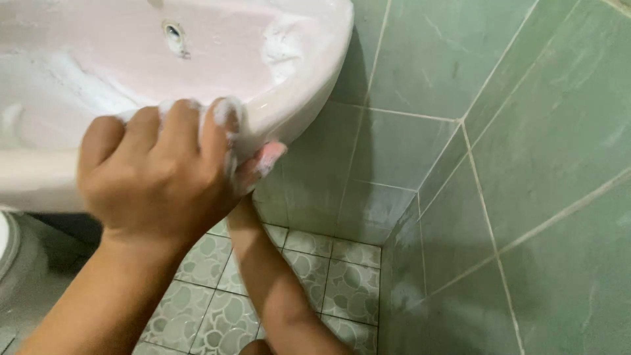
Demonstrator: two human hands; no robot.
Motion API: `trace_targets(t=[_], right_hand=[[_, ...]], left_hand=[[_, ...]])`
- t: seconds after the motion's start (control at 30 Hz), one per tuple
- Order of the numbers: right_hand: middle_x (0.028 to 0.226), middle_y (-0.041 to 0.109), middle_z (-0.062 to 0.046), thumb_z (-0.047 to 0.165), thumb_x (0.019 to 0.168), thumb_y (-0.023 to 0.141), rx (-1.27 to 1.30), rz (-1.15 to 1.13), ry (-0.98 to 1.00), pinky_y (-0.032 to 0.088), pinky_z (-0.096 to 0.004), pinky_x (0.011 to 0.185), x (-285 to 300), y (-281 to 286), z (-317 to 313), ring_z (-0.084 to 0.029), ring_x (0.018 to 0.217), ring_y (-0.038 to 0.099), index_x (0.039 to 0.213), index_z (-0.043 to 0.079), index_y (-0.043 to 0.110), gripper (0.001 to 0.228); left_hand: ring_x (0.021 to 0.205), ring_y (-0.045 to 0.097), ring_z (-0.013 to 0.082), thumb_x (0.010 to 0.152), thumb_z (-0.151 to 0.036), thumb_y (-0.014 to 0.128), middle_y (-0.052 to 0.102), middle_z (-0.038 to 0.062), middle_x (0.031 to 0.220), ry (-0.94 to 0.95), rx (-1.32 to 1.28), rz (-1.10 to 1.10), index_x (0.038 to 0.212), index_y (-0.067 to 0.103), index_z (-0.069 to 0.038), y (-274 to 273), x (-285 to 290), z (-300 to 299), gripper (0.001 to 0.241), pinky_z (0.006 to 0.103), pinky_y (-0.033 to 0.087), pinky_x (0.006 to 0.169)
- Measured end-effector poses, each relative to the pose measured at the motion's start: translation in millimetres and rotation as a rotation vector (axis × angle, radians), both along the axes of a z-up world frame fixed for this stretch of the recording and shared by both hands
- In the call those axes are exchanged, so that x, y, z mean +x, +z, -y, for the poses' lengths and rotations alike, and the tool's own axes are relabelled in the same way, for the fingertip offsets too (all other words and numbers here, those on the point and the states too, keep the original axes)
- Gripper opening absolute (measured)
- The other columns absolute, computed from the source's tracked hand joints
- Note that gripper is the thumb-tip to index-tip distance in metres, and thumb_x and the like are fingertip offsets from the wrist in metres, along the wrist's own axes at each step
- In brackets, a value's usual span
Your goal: The person scrubs the inside and outside of a wall-mounted sink with a soapy sponge. They clean the basin, faucet, and the area underneath the sink, then rinse the sponge in a bucket.
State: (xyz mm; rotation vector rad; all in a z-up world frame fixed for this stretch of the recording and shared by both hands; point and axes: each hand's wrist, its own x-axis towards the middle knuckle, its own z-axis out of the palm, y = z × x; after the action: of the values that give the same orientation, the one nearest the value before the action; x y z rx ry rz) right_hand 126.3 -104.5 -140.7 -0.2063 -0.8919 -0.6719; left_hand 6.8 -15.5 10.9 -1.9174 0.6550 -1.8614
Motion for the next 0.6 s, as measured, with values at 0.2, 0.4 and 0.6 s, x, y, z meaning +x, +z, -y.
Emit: trace_targets(t=[0.2,0.4,0.6], right_hand=[[0.068,0.055,-0.007,0.028,0.088,0.066,-0.318,-1.173,-1.384,0.04,-0.035,0.047,-77.7,60.2,3.4,-0.017,0.057,0.043,0.071,-0.003,0.056,0.036],[0.168,0.021,-0.022,0.051,0.104,0.025,0.007,-0.821,-1.19,0.06,-0.055,0.107,-111.2,79.3,16.7,-0.047,0.144,0.044,0.163,0.014,0.006,0.072],[0.175,0.009,-0.01,0.054,0.099,0.054,-0.116,-0.836,-1.077,0.043,-0.049,0.117,-113.6,22.9,24.4,-0.037,0.154,0.03,0.165,0.025,0.004,0.087]], left_hand=[[0.06,0.046,0.0093,0.124,-0.061,0.036,0.059,-0.008,0.08,-0.204,-0.046,-0.036,0.1,0.076,-0.026,8.1,-3.5,3.7,0.058,0.0267,0.036,0.068],[0.058,0.05,0.0068,0.122,-0.046,0.051,0.059,-0.009,0.074,-0.166,-0.075,-0.073,0.085,0.061,-0.027,5.0,2.6,8.8,0.043,0.0248,0.039,0.066],[0.07,0.067,0.0086,0.107,-0.039,0.066,0.07,-0.008,0.092,-0.316,-0.054,-0.223,0.104,0.07,-0.026,10.2,1.2,-19.8,0.013,0.0255,0.05,0.069]])
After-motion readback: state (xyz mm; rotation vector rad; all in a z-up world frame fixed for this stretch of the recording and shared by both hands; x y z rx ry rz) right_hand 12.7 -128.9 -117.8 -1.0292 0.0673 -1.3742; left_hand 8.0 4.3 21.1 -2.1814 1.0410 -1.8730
